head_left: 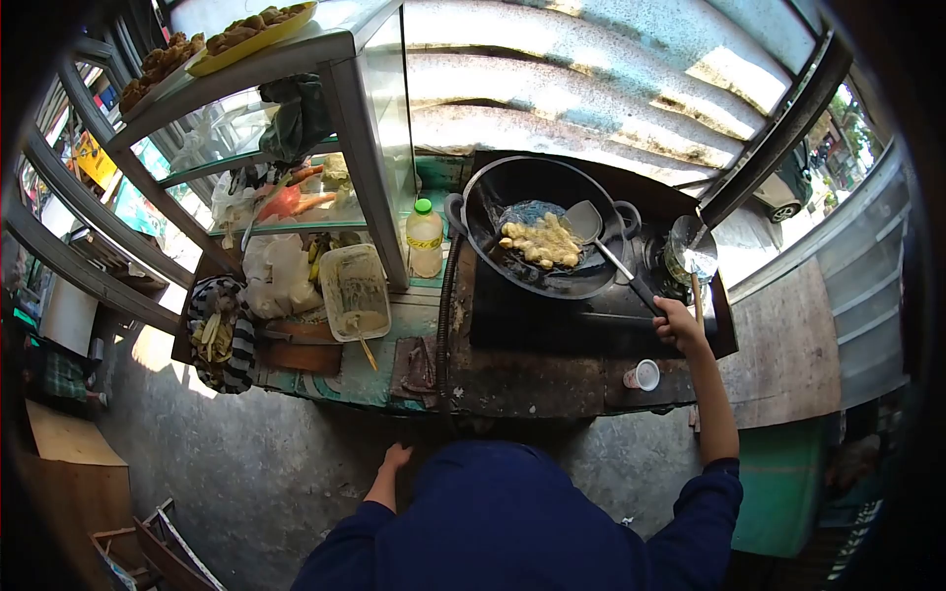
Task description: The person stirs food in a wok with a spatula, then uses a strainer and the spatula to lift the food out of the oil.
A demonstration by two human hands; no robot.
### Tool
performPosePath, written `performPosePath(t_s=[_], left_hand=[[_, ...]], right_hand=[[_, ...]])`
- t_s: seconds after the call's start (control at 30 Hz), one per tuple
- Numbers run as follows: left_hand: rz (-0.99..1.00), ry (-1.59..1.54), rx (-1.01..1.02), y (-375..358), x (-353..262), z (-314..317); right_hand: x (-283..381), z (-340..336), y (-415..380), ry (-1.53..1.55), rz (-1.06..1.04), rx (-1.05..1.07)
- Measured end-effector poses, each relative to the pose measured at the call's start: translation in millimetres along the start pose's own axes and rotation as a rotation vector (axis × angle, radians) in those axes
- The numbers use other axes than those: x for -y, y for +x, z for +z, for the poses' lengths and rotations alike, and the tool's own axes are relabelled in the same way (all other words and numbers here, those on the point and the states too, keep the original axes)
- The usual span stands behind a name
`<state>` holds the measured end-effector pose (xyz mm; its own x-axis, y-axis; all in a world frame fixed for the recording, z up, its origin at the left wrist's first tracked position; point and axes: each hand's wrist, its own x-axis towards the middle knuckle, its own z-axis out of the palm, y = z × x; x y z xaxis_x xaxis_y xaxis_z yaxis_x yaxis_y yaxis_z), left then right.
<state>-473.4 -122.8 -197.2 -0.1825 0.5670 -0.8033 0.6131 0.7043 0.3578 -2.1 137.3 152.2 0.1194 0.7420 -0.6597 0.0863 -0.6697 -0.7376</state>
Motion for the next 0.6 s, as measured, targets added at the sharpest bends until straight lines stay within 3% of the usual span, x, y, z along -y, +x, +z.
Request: performPosePath(t_s=[0.03, 0.1, 0.2, 0.33, 0.4, 0.6], left_hand=[[-0.008, -0.002, 0.008, -0.5, -0.4, -0.7], [-0.016, -0.001, 0.016, -0.5, -0.1, -0.5], [-0.027, -0.035, 0.031, 0.2, -0.3, -0.5], [-0.014, -0.041, 0.026, -1.6, -1.2, 1.5], [-0.005, -0.027, 0.002, -1.1, 0.0, 2.8], [0.06, -0.002, 0.006, -4.2, 4.3, -2.0]], right_hand=[[-0.9, -0.7, 2.7, 0.0, 0.001, 0.0], [0.8, -0.2, 4.9, 0.137, 0.163, 0.288], [5.6, 9.7, -2.1, 0.198, 0.234, 0.431], [17.4, 29.1, -25.1, 0.081, 0.136, 0.416], [19.8, 32.3, -29.7, -0.003, 0.003, 0.288], [31.0, 30.7, -46.2, 0.005, -0.182, 0.258]])
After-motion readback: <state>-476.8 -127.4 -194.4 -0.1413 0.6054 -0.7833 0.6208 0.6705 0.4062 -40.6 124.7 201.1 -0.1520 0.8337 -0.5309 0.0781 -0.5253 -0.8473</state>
